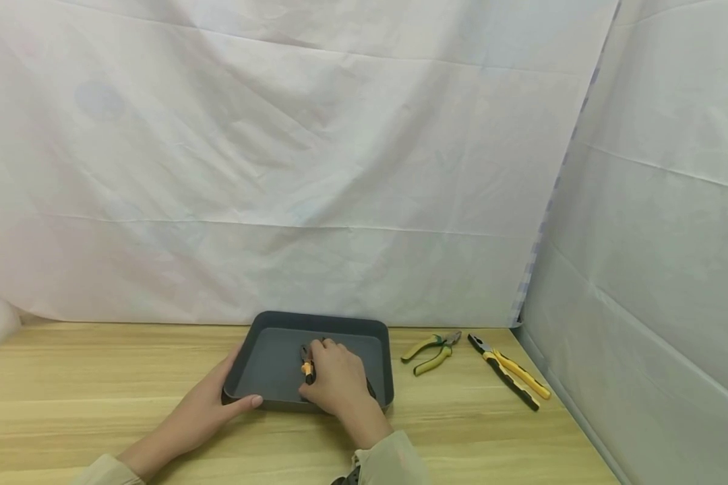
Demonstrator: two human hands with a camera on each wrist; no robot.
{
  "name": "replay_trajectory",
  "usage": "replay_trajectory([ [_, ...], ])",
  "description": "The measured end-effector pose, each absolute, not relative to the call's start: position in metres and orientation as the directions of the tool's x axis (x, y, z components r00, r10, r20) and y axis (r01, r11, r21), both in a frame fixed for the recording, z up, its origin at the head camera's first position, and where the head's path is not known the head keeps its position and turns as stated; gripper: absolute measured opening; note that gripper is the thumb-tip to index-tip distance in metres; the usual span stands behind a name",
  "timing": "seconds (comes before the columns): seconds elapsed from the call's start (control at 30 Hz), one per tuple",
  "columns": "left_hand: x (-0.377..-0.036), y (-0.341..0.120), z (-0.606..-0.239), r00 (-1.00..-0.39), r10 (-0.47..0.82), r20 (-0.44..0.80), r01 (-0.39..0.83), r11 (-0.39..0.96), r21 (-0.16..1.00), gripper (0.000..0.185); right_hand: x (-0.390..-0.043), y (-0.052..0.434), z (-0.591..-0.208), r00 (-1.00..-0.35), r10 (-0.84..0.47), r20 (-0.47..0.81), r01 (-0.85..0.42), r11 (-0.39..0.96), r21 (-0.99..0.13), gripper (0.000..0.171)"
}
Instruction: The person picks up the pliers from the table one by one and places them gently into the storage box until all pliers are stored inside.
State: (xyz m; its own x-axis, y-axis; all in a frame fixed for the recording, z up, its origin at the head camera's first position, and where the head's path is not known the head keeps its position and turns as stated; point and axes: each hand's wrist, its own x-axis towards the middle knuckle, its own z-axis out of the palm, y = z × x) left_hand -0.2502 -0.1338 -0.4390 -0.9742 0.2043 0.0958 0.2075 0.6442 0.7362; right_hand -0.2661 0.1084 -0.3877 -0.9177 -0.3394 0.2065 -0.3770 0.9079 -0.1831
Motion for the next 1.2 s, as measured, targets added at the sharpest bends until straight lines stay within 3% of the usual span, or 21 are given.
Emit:
replay_trajectory([
  [0.4, -0.251, -0.133, -0.439, -0.976, 0.203, 0.079, 0.195, 0.656, 0.729, 0.113, -0.269, 0.109, -0.391, -0.915, -0.356, 0.189, -0.385, 0.912, -0.145, 0.036],
  [1.2, -0.252, -0.135, -0.442, -0.972, 0.213, 0.104, 0.221, 0.657, 0.721, 0.111, -0.265, 0.111, -0.379, -0.890, -0.450, 0.068, -0.454, 0.890, -0.048, 0.051],
])
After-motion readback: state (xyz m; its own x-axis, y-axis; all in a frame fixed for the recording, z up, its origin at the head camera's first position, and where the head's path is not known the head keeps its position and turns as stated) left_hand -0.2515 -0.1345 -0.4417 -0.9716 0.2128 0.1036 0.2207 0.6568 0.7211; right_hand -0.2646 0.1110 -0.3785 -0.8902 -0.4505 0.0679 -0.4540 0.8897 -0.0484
